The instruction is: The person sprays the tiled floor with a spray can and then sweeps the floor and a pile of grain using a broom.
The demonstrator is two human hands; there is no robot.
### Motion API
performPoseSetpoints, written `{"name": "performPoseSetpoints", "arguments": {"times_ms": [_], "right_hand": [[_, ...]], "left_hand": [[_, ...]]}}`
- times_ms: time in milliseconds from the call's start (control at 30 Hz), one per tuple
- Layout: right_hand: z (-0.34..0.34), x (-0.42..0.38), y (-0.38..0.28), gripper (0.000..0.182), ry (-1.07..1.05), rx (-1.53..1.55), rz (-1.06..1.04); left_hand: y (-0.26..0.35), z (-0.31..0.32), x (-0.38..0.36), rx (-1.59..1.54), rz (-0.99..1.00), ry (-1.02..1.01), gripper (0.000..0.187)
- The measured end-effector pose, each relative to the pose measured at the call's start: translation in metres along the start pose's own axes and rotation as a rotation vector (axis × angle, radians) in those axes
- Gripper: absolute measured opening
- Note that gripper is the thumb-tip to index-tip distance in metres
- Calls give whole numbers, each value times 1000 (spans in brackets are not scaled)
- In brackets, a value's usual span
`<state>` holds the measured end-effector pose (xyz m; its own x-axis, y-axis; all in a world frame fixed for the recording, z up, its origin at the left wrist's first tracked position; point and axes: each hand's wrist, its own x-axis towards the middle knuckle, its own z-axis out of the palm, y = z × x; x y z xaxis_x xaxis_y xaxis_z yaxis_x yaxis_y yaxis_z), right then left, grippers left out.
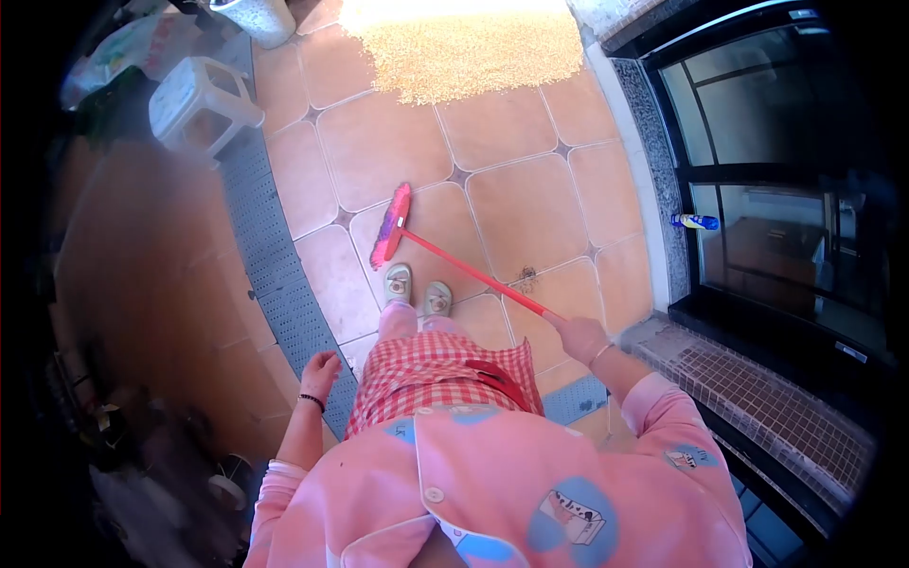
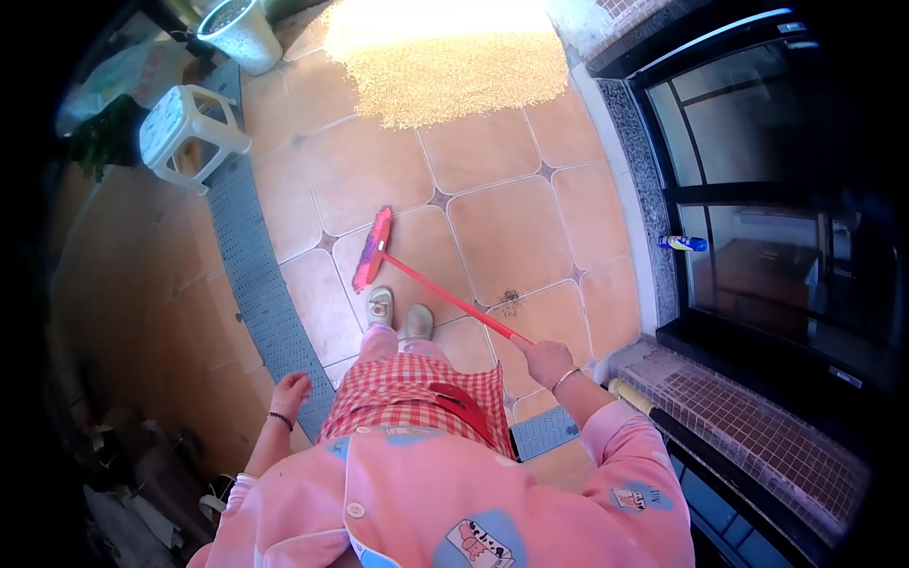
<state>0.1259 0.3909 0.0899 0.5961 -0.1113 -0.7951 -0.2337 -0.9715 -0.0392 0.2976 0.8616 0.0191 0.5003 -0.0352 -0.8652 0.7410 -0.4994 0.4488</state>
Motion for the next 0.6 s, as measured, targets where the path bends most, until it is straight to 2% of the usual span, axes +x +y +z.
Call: {"name": "performPoseSetpoints", "arguments": {"times_ms": [100, 167, 333, 600], "right_hand": [[28, -67, 39, 56, -118, 78, 236], [40, -108, 47, 53, -188, 108, 337], [108, -183, 59, 46, -128, 183, 455], [130, -253, 11, 42, -82, 201, 557]], "left_hand": [[18, 7, 10, 109, 57, -71, 31], [31, 15, 16, 120, 88, -108, 31], [64, 26, 22, 236, 127, -184, 32], [96, 37, 47, 328, 184, -313, 31]]}}
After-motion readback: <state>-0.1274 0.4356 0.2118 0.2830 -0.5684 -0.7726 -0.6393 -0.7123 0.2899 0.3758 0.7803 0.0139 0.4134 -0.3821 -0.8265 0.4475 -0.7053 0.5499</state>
